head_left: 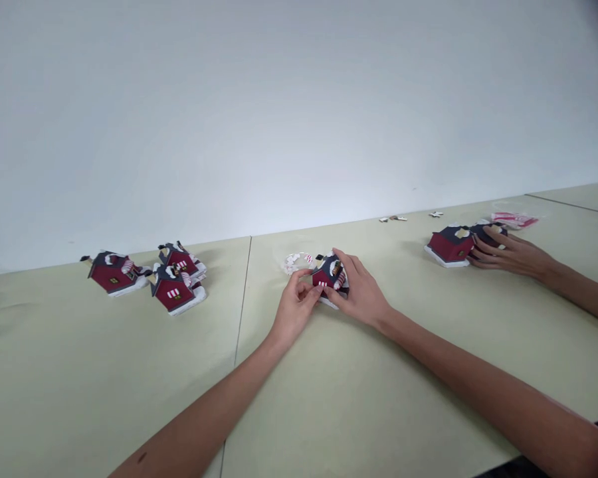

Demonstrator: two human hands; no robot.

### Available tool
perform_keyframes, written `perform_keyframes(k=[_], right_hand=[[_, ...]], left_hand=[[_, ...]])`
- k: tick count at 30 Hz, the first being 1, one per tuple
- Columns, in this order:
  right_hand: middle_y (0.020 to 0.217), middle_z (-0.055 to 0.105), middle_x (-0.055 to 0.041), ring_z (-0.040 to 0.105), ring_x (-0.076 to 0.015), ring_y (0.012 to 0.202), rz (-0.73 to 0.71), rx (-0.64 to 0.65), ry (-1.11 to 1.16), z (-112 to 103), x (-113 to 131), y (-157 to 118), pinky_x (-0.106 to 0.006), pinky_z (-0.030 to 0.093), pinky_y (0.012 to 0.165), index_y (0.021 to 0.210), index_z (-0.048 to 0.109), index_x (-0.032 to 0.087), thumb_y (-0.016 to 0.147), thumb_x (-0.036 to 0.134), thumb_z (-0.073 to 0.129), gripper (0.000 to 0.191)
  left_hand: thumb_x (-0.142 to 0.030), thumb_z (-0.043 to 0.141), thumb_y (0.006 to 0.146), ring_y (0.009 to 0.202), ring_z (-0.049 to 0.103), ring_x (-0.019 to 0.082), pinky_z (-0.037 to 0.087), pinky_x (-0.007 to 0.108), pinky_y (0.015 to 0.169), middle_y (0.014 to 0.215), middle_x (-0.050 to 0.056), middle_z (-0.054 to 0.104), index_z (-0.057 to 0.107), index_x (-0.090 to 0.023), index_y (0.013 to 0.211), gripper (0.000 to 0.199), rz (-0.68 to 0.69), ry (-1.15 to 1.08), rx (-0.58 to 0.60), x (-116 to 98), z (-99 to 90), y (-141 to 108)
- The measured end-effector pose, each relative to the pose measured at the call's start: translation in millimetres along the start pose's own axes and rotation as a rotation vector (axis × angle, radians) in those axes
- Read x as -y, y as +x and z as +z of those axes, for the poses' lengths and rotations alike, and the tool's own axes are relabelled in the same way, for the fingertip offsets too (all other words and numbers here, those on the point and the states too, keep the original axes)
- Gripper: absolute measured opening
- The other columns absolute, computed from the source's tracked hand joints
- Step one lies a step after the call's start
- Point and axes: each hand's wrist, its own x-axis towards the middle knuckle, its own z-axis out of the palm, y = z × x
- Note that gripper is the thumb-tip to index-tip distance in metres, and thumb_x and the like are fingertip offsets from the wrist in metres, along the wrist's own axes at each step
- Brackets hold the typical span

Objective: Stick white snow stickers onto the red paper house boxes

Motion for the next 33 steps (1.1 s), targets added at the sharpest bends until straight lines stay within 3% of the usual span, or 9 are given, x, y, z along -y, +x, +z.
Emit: perform_keyframes(k=[33], right_hand=[[0.136, 0.051, -0.0162, 0.052, -0.0325, 0.122, 0.016, 0.014, 0.027, -0.8, 0.5, 0.3, -0.05, 0.047, 0.1, 0.152, 0.025, 0.021, 0.087, 0.044, 0.06, 0.078]], left_hand=[[-0.048, 0.067, 0.085, 0.062, 0.052, 0.013, 0.039, 0.024, 0.058, 0.068, -0.003, 0.056, 0.051, -0.019, 0.12, 0.048, -0.005, -0.018, -0.002, 5.2, 0.2, 1.6]])
